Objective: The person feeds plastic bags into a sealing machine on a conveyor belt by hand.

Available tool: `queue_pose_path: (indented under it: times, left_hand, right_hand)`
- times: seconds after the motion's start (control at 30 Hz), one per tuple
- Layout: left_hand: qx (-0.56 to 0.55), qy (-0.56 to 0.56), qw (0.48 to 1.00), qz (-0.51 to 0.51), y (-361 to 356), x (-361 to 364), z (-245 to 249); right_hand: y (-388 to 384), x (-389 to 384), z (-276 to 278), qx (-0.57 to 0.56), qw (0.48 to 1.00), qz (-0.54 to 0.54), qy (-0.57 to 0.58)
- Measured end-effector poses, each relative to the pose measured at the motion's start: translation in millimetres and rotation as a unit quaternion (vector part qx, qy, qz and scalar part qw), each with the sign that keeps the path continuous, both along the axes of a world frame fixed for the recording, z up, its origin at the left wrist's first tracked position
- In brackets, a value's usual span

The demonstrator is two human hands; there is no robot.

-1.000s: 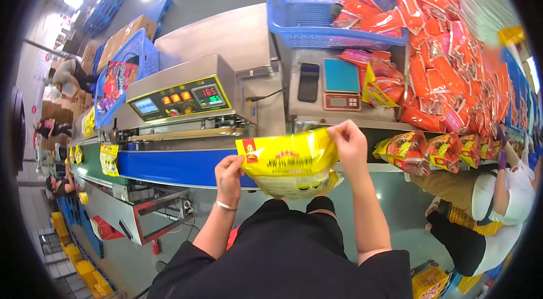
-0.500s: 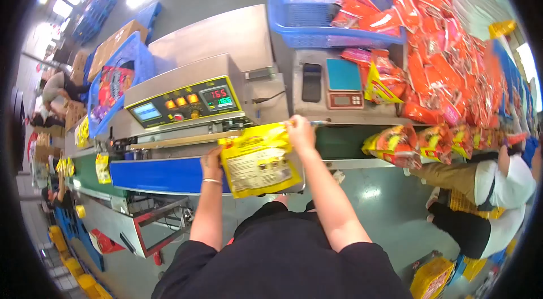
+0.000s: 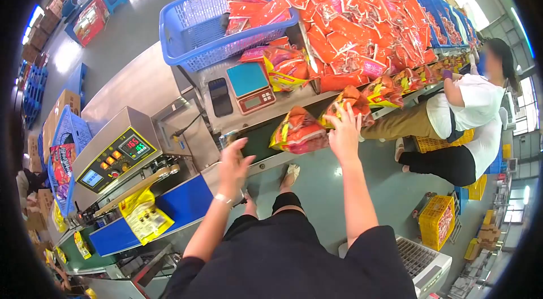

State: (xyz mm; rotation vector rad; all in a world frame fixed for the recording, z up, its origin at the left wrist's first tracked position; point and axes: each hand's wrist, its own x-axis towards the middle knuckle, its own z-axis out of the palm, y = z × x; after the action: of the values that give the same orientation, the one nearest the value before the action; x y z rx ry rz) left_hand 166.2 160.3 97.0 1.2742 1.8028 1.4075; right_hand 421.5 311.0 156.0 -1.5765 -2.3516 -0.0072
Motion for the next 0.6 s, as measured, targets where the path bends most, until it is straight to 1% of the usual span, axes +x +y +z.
queue_pose_path:
  times: [0.03,0.07,0.1,0.13,0.17,0.2,0.23,0.27,0.3,0.33,0.37,0.4,0.43,0.47,0.5,0.53,0.57,0.6]
  left_hand:
    - [-0.002,0.041,0.997,-0.059,21,19,-2]
    - [0.011,0.11,0.99,-0.082,36,33,-14]
    - [-0.003,0.106,0.989,-0.099,45,41,-34]
    - [-0.005,0.088,0.992,-0.085,48,42,-42]
    - [-0.009,0.07,0.995,-0.07,45,37,-51]
    - [0.009,-0.009,0.998,-0.055,36,30,-39]
    - [0.035,-0.048,0.995,-0.076,21,16,-22]
    - [0.052,-0.042,0.994,-0.089,2,4,-8]
    - [0.045,-0.04,0.994,-0.087,-19,-4,10]
    - [0.046,-0.115,0.99,-0.07,-40,-13,30]
    - [0.049,-0.186,0.98,-0.047,-55,-22,44]
    - [0.043,-0.178,0.983,-0.029,-68,-29,53]
    - [0.028,-0.248,0.968,0.031,-81,-38,62]
    - [0.018,-0.315,0.944,0.094,-94,-47,67]
    - [0.006,-0.3,0.943,0.144,-103,-61,64]
    - [0.004,-0.344,0.915,0.209,-112,-75,47]
    - [0.004,-0.388,0.882,0.268,-118,-88,24]
    - [-0.012,-0.434,0.849,0.301,-118,-99,8]
  right_hand:
    - [1,7,-9,0.002,1.0,0.0,-0.001]
    - [4,13,-16,-0.023,0.998,0.061,0.009]
    - [6,16,-18,-0.046,0.991,0.121,0.019]
    - [5,14,-14,-0.057,0.985,0.152,0.065]
    - [4,12,-7,-0.055,0.985,0.152,0.064]
    - [3,11,-1,-0.116,0.964,0.187,0.15]
    - [-1,8,6,-0.176,0.93,0.218,0.237]
    - [-9,5,16,-0.227,0.889,0.227,0.327]
    - [-15,-2,24,-0.233,0.886,0.227,0.331]
    - [-22,-12,32,-0.279,0.827,0.249,0.419]
    - [-28,-28,41,-0.323,0.755,0.271,0.502]
    - [-33,-48,51,-0.316,0.745,0.279,0.517]
    - [-37,-67,44,-0.347,0.71,0.261,0.555]
    - [-38,-87,42,-0.367,0.728,0.214,0.538]
    - [-39,-111,42,-0.383,0.747,0.168,0.516]
    - [-36,-136,23,-0.391,0.749,0.133,0.517]
    - [-35,-154,3,-0.396,0.763,0.119,0.497]
    - [-34,-167,-27,-0.382,0.801,0.102,0.449]
